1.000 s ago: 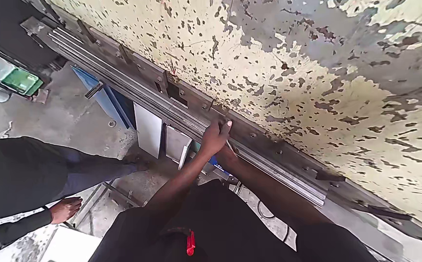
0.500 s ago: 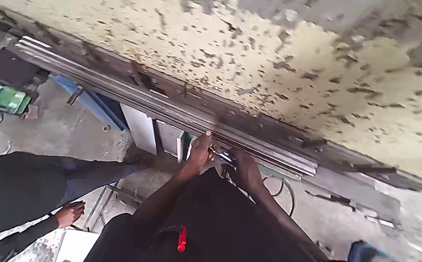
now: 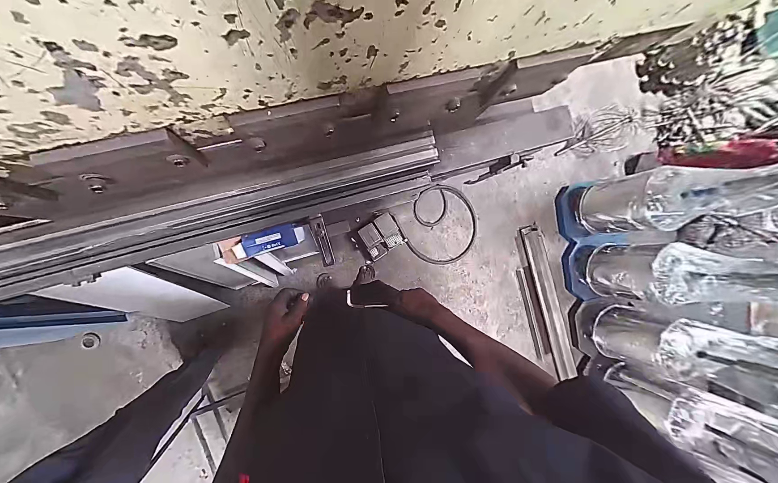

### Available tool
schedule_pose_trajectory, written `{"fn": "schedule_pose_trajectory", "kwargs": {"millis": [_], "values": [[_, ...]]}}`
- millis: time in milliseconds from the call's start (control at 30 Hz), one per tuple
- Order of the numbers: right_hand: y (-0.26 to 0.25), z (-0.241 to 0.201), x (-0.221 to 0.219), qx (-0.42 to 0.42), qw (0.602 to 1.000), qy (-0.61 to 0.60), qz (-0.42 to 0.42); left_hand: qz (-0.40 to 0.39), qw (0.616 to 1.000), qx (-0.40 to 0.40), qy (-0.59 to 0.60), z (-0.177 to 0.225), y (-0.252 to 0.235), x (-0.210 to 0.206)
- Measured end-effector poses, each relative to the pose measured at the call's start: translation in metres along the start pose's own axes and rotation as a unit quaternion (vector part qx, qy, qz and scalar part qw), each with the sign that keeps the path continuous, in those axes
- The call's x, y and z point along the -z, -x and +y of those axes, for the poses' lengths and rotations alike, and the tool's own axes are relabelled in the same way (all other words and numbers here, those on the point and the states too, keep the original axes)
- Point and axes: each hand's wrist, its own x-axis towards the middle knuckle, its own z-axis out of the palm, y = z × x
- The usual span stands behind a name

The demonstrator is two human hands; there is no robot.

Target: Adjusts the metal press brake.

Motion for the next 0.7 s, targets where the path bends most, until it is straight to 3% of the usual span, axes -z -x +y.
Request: {"fn": "schedule_pose_trajectory", "kwargs": {"millis": [133, 400, 700], "values": [[0.007, -0.002, -0.022, -0.034, 0.998, -0.053, 0.028, -0.02, 0.995, -0.004, -0.096, 0.016, -0.017, 0.03], [-0.018, -0.031, -0.04, -0.063, 0.989, -0.075, 0.107, 0.003, 0.997, -0.019, -0.068, 0.016, -0.038, 0.078], [-0.026, -0.043, -0.044, -0.08, 0.983, -0.075, 0.146, -0.057, 0.993, -0.03, -0.099, 0.018, -0.029, 0.085]]}}
